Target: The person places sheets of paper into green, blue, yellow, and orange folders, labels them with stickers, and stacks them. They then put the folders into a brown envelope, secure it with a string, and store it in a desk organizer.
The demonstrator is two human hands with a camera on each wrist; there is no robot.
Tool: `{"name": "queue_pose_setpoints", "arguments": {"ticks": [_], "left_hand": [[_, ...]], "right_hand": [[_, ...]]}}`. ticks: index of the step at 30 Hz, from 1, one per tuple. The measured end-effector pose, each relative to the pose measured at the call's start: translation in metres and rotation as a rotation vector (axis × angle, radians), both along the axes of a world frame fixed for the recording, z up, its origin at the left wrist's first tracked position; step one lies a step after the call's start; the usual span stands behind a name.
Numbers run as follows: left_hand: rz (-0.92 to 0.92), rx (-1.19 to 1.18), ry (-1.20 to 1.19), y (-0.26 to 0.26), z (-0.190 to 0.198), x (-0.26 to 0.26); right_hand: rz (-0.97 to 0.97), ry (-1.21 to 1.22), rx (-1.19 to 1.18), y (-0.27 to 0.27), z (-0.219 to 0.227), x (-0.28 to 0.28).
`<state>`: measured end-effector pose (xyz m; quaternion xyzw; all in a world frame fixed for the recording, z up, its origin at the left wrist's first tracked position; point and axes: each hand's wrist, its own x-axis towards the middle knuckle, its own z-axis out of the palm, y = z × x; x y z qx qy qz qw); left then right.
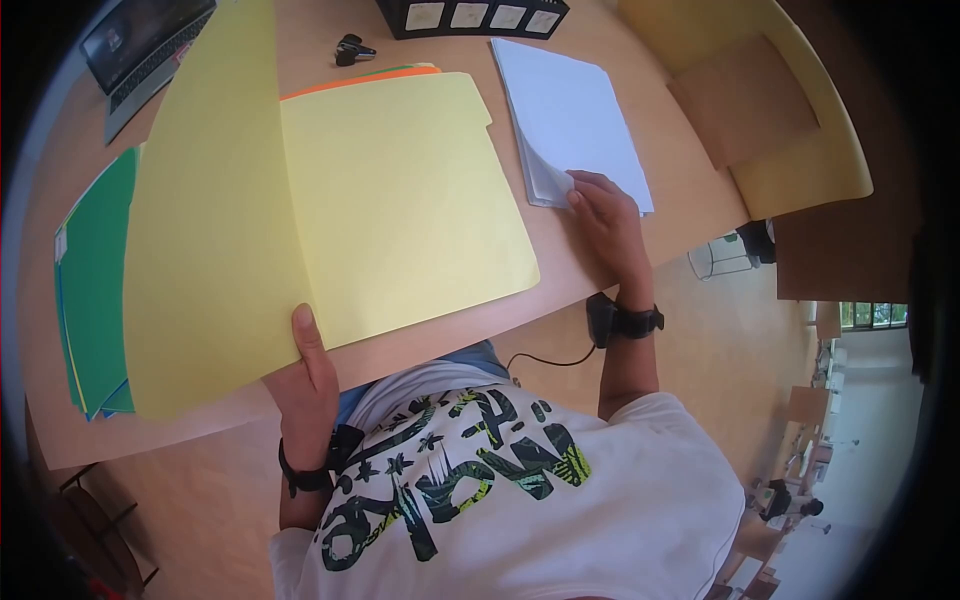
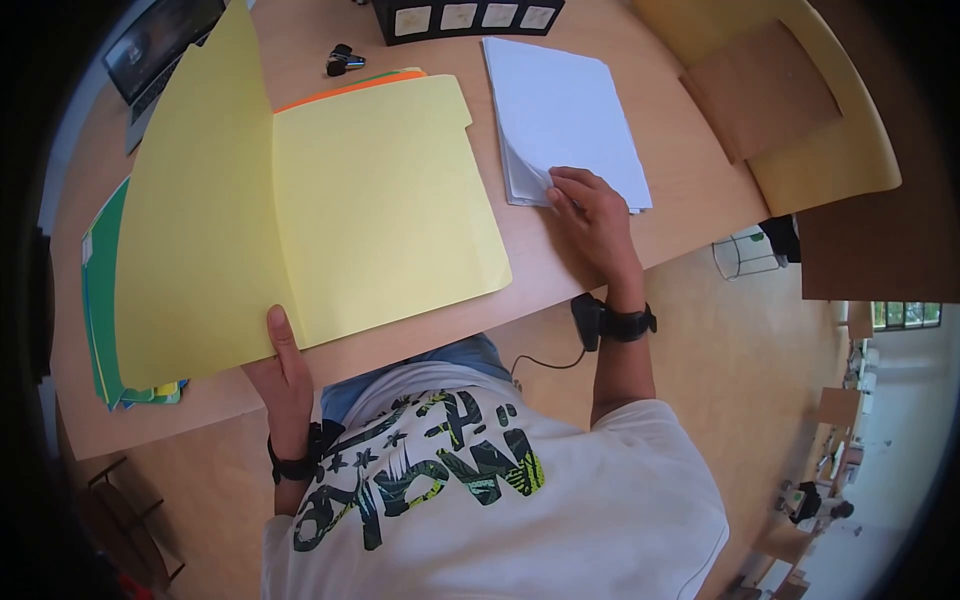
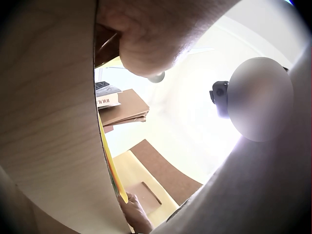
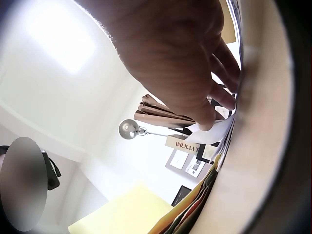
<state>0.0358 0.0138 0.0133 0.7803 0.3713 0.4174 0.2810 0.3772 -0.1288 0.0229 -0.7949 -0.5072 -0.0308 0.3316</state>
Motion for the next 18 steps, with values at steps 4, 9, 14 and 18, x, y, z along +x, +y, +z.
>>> {"name": "queue_pose_setpoints", "arguments": {"ticks": [4, 9, 14, 18], "left_hand": [[-0.002, -0.013, -0.010, 0.001, -0.002, -0.001], [-0.015, -0.013, -0.030, 0.000, -0.003, -0.001], [-0.012, -0.043, -0.097, -0.002, -0.002, -0.001], [0.011, 0.034, -0.113, 0.002, -0.008, -0.005]], "right_hand": [[0.018, 0.046, 0.014, -0.001, 0.002, 0.002], [-0.168, 0.261, 0.169, -0.001, 0.000, 0.002], [-0.039, 0.189, 0.453, 0.013, 0.043, -0.052], [0.446, -0.139, 0.213, 0.045, 0.050, -0.124]]}}
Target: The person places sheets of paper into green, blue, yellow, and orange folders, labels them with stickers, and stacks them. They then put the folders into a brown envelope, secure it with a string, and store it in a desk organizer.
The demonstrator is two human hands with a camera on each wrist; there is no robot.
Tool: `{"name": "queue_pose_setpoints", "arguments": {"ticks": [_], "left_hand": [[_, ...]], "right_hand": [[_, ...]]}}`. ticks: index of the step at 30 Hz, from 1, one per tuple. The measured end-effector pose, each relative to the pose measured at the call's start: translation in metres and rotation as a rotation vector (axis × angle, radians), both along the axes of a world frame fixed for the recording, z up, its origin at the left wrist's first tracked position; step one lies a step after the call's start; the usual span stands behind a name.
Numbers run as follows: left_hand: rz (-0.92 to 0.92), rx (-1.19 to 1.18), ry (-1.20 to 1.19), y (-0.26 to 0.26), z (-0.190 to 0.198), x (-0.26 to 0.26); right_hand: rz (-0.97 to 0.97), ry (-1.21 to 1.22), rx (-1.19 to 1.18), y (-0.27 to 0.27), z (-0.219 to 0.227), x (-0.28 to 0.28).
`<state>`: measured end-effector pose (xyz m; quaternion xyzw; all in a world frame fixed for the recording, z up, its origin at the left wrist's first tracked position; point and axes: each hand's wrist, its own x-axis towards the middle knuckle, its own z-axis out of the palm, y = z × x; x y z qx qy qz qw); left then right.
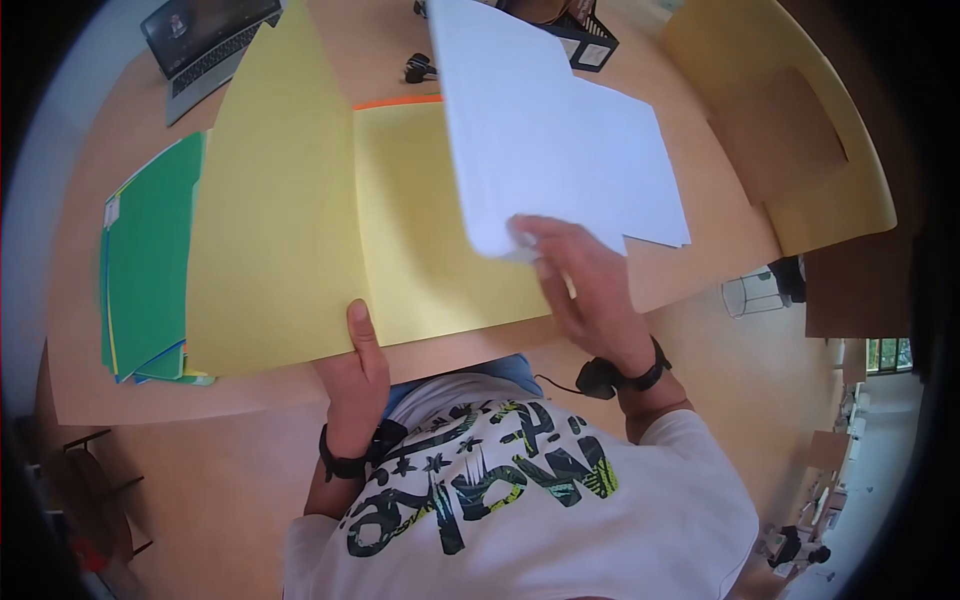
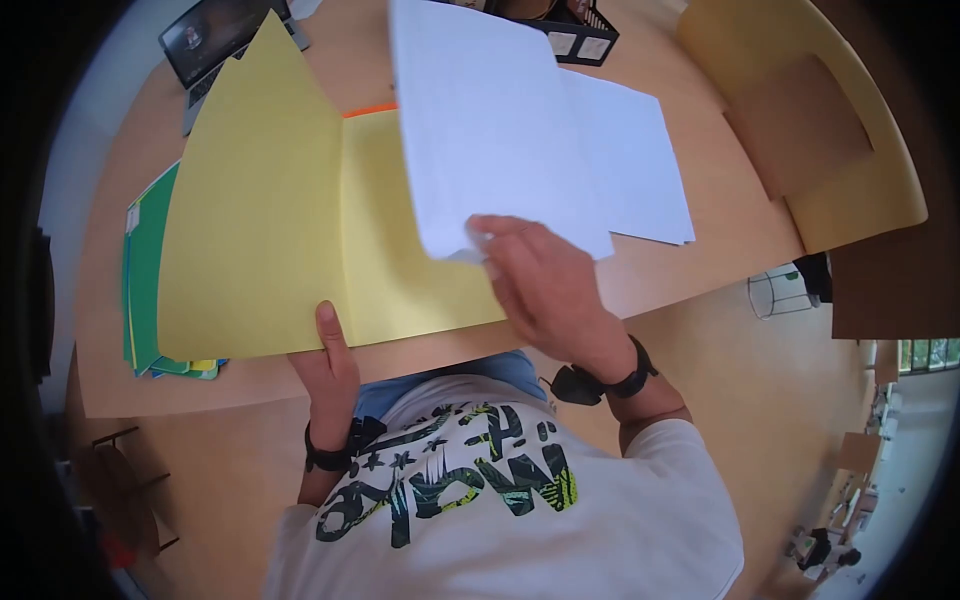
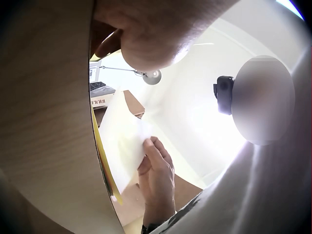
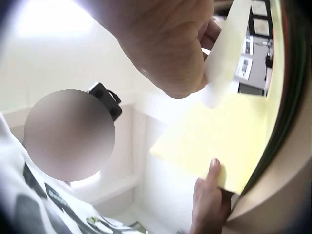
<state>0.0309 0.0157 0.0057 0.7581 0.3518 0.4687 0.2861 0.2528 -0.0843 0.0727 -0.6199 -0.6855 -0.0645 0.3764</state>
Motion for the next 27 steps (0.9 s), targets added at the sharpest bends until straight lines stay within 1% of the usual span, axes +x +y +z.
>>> {"name": "queue_pose_setpoints", "arguments": {"ticks": [1, 2, 4, 5, 8, 11, 14, 17, 20, 27], "left_hand": [[0.007, 0.029, -0.008, 0.000, 0.000, 0.001], [0.014, 0.057, -0.017, -0.001, 0.001, 0.002], [-0.023, -0.020, -0.026, -0.003, 0.001, -0.002], [-0.043, -0.061, -0.034, -0.003, 0.001, -0.003], [-0.045, -0.046, -0.076, -0.003, 0.001, -0.001], [-0.078, -0.057, -0.075, -0.003, 0.003, -0.002], [-0.064, 0.013, -0.037, -0.002, 0.002, 0.000], [-0.078, 0.014, -0.018, -0.002, 0.002, -0.003], [-0.069, 0.006, -0.021, -0.002, 0.002, -0.002], [-0.042, 0.034, -0.025, -0.001, 0.003, -0.002]], "right_hand": [[0.064, -0.100, -0.063, 0.007, 0.002, -0.013], [0.072, -0.101, -0.100, 0.012, -0.002, -0.023], [0.086, -0.112, -0.178, 0.020, -0.015, -0.040], [0.091, -0.099, -0.179, 0.022, -0.017, -0.046], [0.096, -0.096, -0.205, 0.024, -0.018, -0.058], [0.097, -0.094, -0.255, 0.021, -0.020, -0.063], [0.119, -0.090, -0.267, 0.018, -0.023, -0.061], [0.226, -0.095, -0.240, 0.026, -0.031, -0.058], [0.279, -0.143, -0.236, 0.030, -0.038, -0.055], [0.326, -0.146, -0.238, 0.039, -0.038, -0.056]]}}
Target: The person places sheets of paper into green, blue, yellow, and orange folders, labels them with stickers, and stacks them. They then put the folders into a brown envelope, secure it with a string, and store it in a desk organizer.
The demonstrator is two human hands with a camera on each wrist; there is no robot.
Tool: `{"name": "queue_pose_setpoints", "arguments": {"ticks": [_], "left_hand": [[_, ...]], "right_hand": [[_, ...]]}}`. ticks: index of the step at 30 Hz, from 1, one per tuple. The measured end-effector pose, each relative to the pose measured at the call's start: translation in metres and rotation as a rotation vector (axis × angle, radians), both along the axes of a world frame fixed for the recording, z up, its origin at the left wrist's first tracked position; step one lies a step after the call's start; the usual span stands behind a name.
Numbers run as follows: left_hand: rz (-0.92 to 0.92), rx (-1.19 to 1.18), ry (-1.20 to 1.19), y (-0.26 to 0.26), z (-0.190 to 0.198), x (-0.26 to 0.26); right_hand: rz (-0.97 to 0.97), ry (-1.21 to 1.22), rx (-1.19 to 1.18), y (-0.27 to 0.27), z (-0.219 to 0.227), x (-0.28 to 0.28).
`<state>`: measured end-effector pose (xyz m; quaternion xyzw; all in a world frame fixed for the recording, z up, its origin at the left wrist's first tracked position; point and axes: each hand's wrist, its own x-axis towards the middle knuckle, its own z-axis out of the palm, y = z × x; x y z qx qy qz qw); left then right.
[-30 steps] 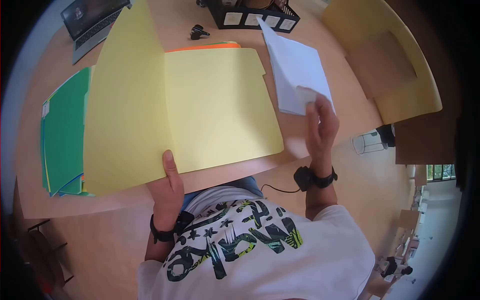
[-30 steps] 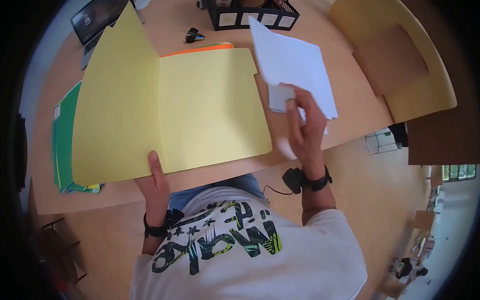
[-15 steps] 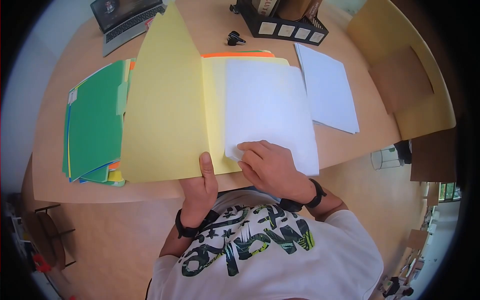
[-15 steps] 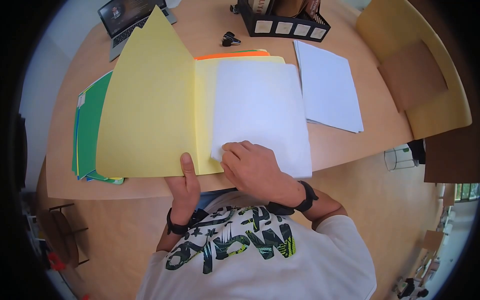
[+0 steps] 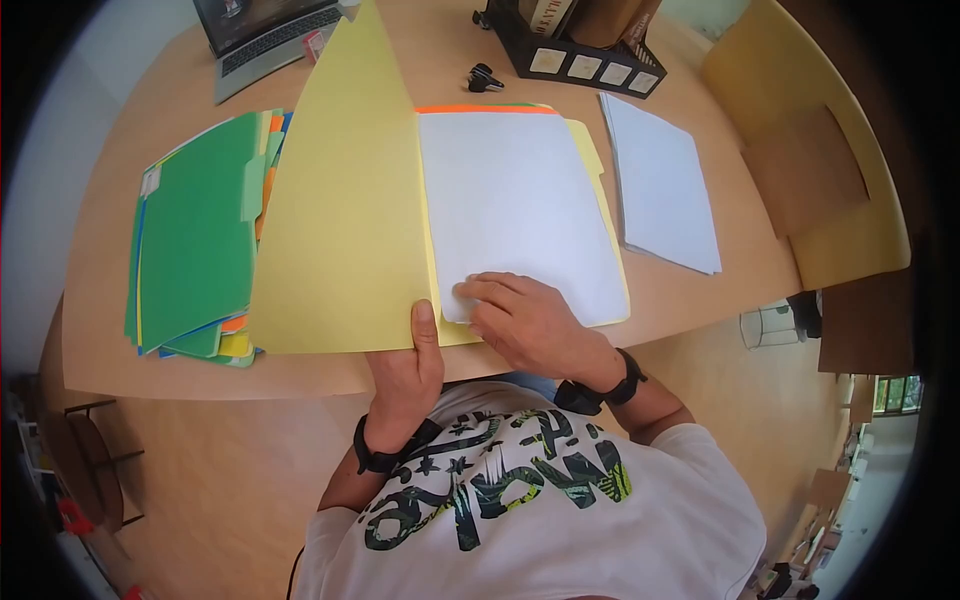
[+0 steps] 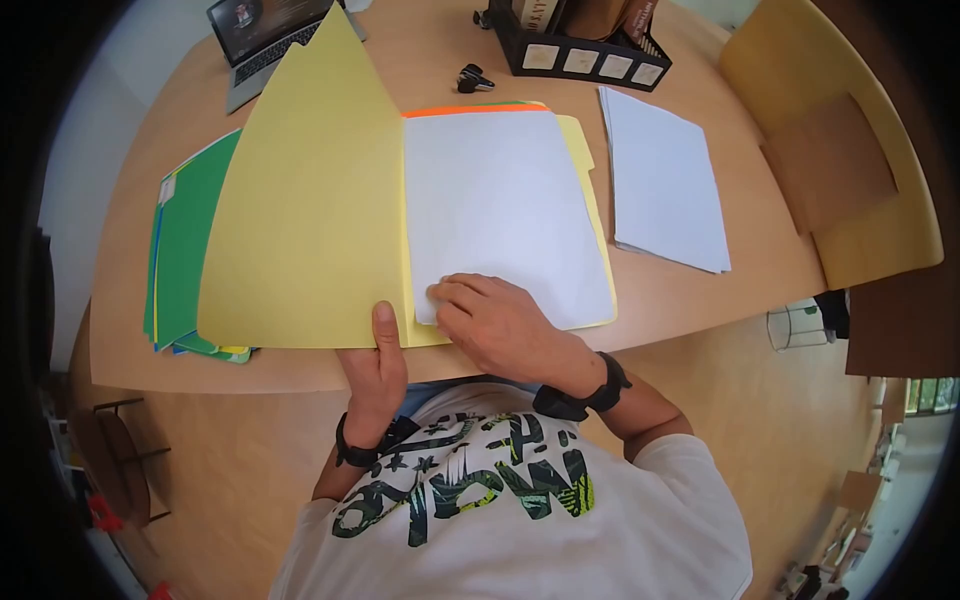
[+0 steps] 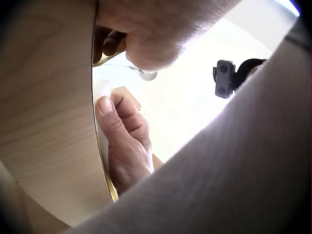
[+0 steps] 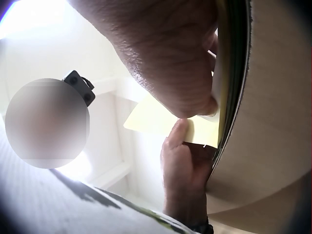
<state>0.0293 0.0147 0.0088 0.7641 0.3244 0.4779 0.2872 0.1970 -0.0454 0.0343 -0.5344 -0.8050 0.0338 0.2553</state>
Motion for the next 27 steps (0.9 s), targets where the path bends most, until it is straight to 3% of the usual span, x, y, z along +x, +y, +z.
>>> {"name": "queue_pose_setpoints", "arguments": {"ticks": [8, 14, 17, 21, 23, 25, 27], "left_hand": [[-0.031, 0.008, 0.020, 0.000, 0.002, -0.001], [-0.190, -0.049, 0.239, 0.005, 0.008, -0.019], [-0.648, -0.463, 0.272, 0.025, 0.063, -0.055], [-0.524, -0.437, -0.261, 0.079, 0.114, -0.048], [-0.452, -0.525, -0.500, 0.116, 0.143, -0.011], [-0.453, -0.492, -0.521, 0.176, 0.116, 0.036], [-0.293, -0.670, -0.472, 0.192, 0.094, 0.075]], "right_hand": [[0.012, 0.010, -0.002, 0.001, 0.001, -0.003], [0.034, 0.032, -0.096, -0.001, 0.003, -0.001], [0.040, 0.075, -0.150, -0.001, 0.008, 0.003], [0.044, 0.074, -0.146, 0.000, 0.007, 0.004], [0.037, 0.066, -0.134, 0.000, 0.005, 0.003], [0.037, 0.077, -0.174, -0.002, 0.007, 0.002], [0.046, 0.070, -0.182, -0.002, 0.009, 0.002]]}}
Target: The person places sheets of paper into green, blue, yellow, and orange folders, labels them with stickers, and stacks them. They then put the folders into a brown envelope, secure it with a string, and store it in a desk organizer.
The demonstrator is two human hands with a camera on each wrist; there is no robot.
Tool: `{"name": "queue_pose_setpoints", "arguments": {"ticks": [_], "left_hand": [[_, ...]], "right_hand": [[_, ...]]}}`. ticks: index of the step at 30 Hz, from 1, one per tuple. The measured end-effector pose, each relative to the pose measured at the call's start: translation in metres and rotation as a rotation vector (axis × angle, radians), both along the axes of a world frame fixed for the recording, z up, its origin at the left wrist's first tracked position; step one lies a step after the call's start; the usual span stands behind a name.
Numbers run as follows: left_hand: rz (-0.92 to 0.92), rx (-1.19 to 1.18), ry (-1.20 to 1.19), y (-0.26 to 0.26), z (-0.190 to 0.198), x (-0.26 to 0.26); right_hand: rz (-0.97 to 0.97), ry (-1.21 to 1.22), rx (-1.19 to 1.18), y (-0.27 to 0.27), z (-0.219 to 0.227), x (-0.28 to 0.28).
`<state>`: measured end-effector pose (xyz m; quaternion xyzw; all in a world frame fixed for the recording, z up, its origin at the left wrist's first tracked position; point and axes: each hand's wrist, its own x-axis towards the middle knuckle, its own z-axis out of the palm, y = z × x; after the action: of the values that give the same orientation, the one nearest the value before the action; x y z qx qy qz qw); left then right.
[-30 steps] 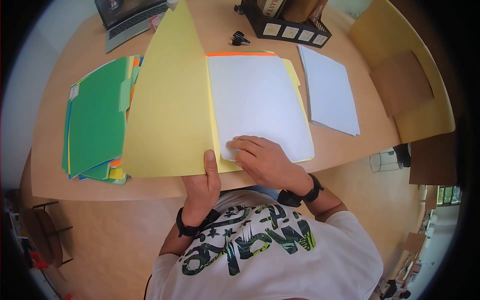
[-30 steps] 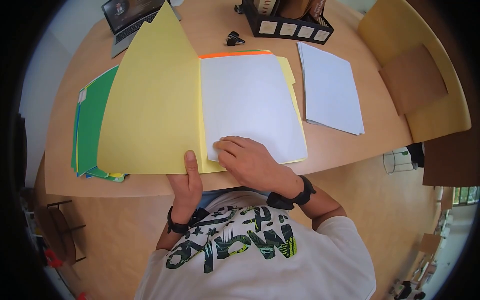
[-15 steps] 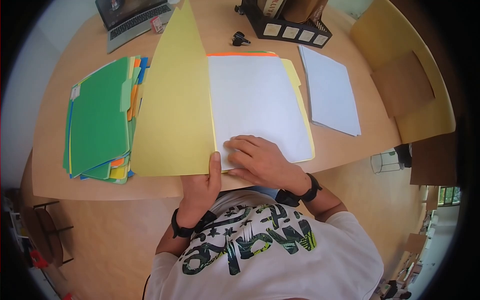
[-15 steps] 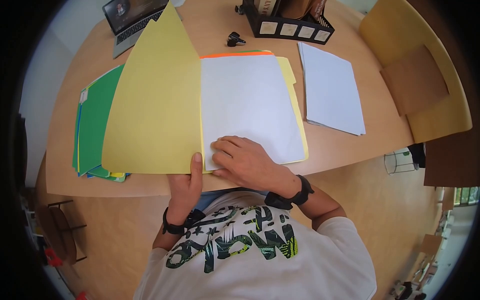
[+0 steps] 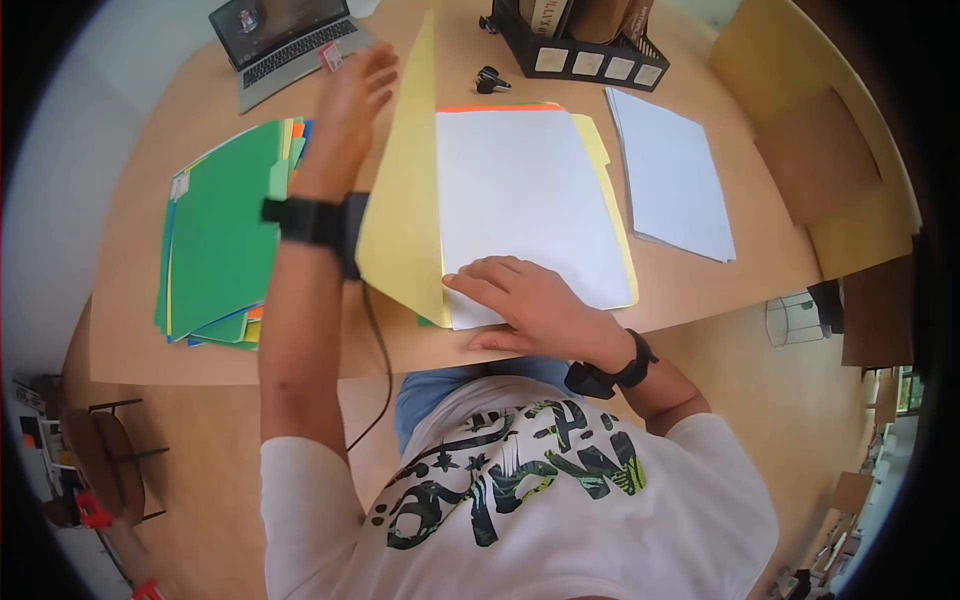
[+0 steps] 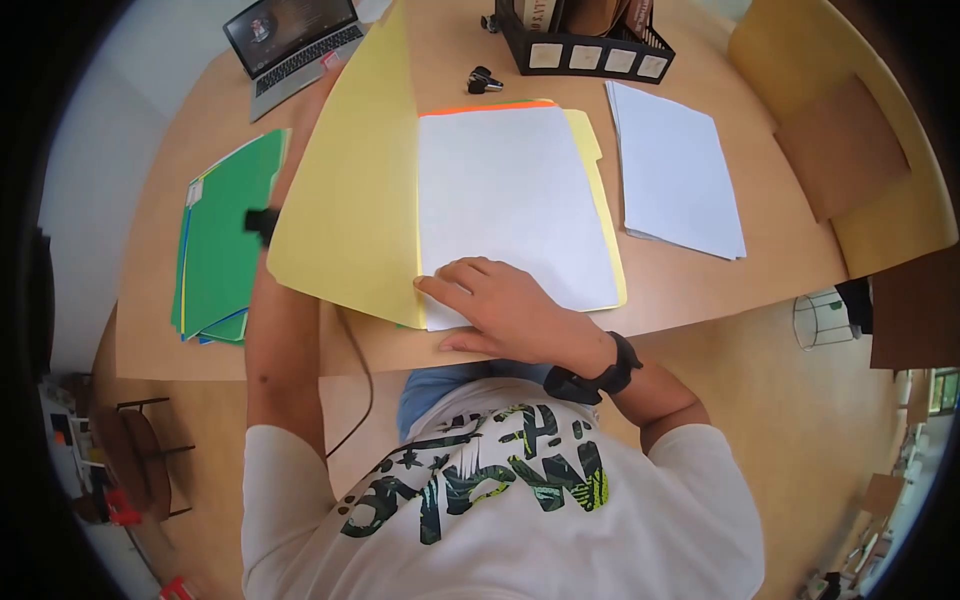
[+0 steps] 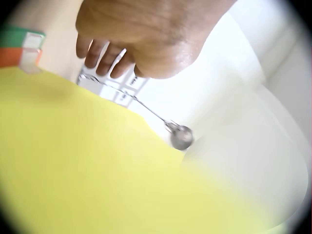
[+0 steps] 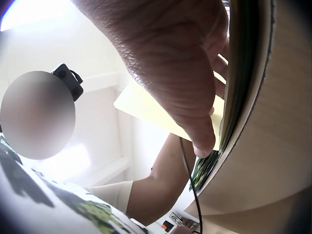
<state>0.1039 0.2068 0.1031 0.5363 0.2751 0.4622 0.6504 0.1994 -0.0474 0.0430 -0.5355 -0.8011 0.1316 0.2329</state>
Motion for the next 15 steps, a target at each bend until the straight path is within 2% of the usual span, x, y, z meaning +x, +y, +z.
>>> {"name": "queue_pose_setpoints", "arguments": {"ticks": [2, 5, 9, 10, 11, 12, 15], "left_hand": [[0.009, -0.147, 0.062, 0.003, -0.028, 0.018], [-0.120, -0.187, 0.059, 0.008, -0.062, 0.016], [-0.349, -0.159, 0.058, 0.060, -0.069, 0.024], [-0.349, -0.157, 0.037, 0.062, -0.066, 0.031], [-0.349, -0.157, 0.009, 0.060, -0.067, 0.038], [-0.194, -0.150, -0.044, 0.052, -0.074, 0.051], [-0.251, -0.203, -0.336, 0.035, -0.069, 0.049]], "right_hand": [[0.013, -0.020, 0.022, 0.001, -0.002, -0.001], [0.045, 0.022, 0.071, 0.003, -0.007, 0.000], [0.125, 0.049, 0.003, 0.002, -0.004, 0.008], [0.143, 0.034, -0.034, 0.001, -0.002, 0.010], [0.162, 0.017, -0.069, 0.001, 0.000, 0.012], [0.181, -0.001, -0.102, 0.001, 0.002, 0.014], [0.283, -0.055, -0.227, -0.002, 0.026, 0.030]]}}
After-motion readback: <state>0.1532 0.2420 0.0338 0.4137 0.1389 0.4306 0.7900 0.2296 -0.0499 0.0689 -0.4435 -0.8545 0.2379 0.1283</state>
